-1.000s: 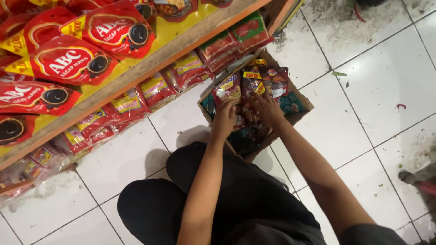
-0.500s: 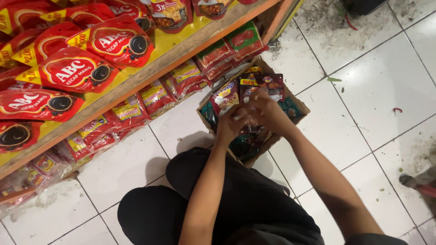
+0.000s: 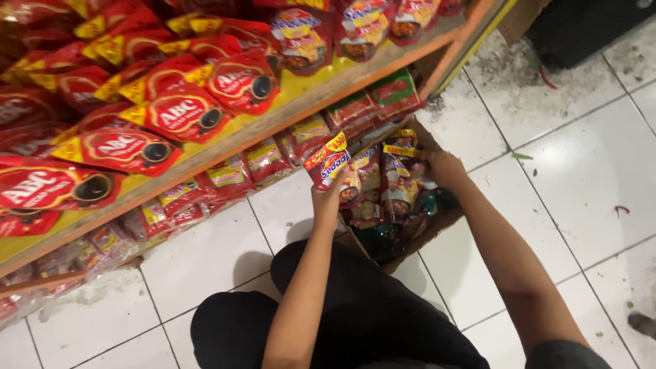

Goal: The person takes several red and yellow packets of sauce from a box on the floor and places them onto a low shelf in a grocery store, organizing them alongside existing stock.

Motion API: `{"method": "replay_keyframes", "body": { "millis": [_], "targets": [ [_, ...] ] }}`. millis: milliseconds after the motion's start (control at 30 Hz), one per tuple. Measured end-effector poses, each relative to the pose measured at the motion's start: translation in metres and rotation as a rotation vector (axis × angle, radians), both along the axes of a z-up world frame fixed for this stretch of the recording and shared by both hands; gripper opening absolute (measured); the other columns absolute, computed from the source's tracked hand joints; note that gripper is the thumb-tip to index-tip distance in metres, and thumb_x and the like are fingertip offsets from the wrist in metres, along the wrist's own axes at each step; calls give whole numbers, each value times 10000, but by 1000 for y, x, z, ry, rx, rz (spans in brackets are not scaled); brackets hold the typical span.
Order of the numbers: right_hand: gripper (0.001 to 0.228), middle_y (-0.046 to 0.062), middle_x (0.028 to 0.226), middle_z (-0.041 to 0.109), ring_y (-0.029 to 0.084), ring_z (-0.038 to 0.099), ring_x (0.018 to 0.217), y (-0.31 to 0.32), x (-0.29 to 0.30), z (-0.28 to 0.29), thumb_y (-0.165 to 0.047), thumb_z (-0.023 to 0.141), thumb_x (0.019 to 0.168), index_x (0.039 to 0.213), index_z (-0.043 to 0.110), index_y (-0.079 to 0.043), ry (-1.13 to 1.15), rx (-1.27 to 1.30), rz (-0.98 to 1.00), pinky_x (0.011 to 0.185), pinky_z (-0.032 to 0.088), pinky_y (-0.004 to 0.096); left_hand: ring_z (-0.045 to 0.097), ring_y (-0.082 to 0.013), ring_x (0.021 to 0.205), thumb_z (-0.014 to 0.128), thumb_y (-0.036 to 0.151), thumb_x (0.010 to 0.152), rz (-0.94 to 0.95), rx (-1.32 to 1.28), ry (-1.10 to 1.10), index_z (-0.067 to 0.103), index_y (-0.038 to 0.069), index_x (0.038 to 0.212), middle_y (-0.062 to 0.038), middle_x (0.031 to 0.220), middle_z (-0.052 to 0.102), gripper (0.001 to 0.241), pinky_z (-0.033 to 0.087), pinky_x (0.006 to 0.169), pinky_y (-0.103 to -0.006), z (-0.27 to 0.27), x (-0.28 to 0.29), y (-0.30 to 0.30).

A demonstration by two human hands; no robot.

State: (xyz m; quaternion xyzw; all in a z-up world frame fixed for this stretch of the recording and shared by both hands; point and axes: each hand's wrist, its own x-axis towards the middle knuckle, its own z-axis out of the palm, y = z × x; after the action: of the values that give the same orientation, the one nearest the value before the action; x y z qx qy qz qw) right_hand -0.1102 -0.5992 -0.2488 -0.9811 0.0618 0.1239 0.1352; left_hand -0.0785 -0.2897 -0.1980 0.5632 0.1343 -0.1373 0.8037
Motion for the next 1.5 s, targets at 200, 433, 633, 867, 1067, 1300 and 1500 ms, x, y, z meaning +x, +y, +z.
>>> {"method": "replay_keyframes", "body": {
  "millis": [200, 433, 633, 867, 1067, 1300, 1500],
  "targets": [
    [282, 107, 913, 739, 265, 705, 829, 78, -6, 142, -233, 707, 940, 1145, 683, -41, -39, 913, -298, 765, 560, 374, 705, -131, 1003, 769, 243, 904, 22, -146, -39, 671, 18, 1254, -44, 1133, 743, 428, 553, 880, -300, 53, 15, 39],
    [221, 111, 1209, 653, 195, 632, 1106, 215, 10, 253, -129, 671, 1045, 1218, 671, 10, -780, 740, 244, 966, 490, 306, 711, -131, 859, 709, 315, 969, 97, -215, -29, 665, 48, 1260, -48, 1018, 739, 397, 578, 761, -288, 66, 5, 89],
    [223, 111, 1037, 611, 189, 518, 798, 285, 20, 273, -143, 627, 1064, 1170, 696, 40, -254, 1138, -69, 725, 428, 313, 579, -58, 626, 726, 96, 950, 94, 40, -226, 682, -2, 1188, -17, 844, 677, 261, 465, 521, -241, 93, -32, 130],
    [213, 31, 1262, 591, 90, 563, 1175, 353, 30, 275, -103, 622, 1022, 1136, 705, 57, -99, 1456, 266, 1026, 421, 234, 659, -73, 705, 813, -41, 817, 227, 179, -322, 701, -42, 1124, -55, 897, 743, 327, 551, 592, -261, 162, -72, 199],
    [240, 11, 1278, 561, 136, 599, 1065, 422, 47, 316, -124, 629, 994, 1055, 719, 89, 293, 1511, 220, 828, 494, 302, 691, -73, 722, 801, -8, 815, 322, 222, -321, 676, -13, 1133, -33, 890, 731, 342, 593, 599, -263, 203, -91, 256],
    [334, 61, 1217, 618, 92, 665, 967, 508, 68, 374, -190, 598, 1014, 1240, 681, 42, 444, 1440, 498, 809, 557, 225, 658, -111, 815, 753, 39, 909, 649, 169, -505, 670, -52, 1204, -54, 994, 726, 319, 557, 716, -269, 223, -93, 337],
    [436, -51, 989, 685, 72, 528, 602, 572, 91, 401, -228, 663, 989, 1387, 608, -61, 459, 1354, 573, 509, 374, 222, 689, -102, 1011, 767, 112, 871, 855, 73, -532, 633, 13, 1254, -24, 1122, 738, 417, 559, 899, -282, 287, -98, 392]
  ]
}}
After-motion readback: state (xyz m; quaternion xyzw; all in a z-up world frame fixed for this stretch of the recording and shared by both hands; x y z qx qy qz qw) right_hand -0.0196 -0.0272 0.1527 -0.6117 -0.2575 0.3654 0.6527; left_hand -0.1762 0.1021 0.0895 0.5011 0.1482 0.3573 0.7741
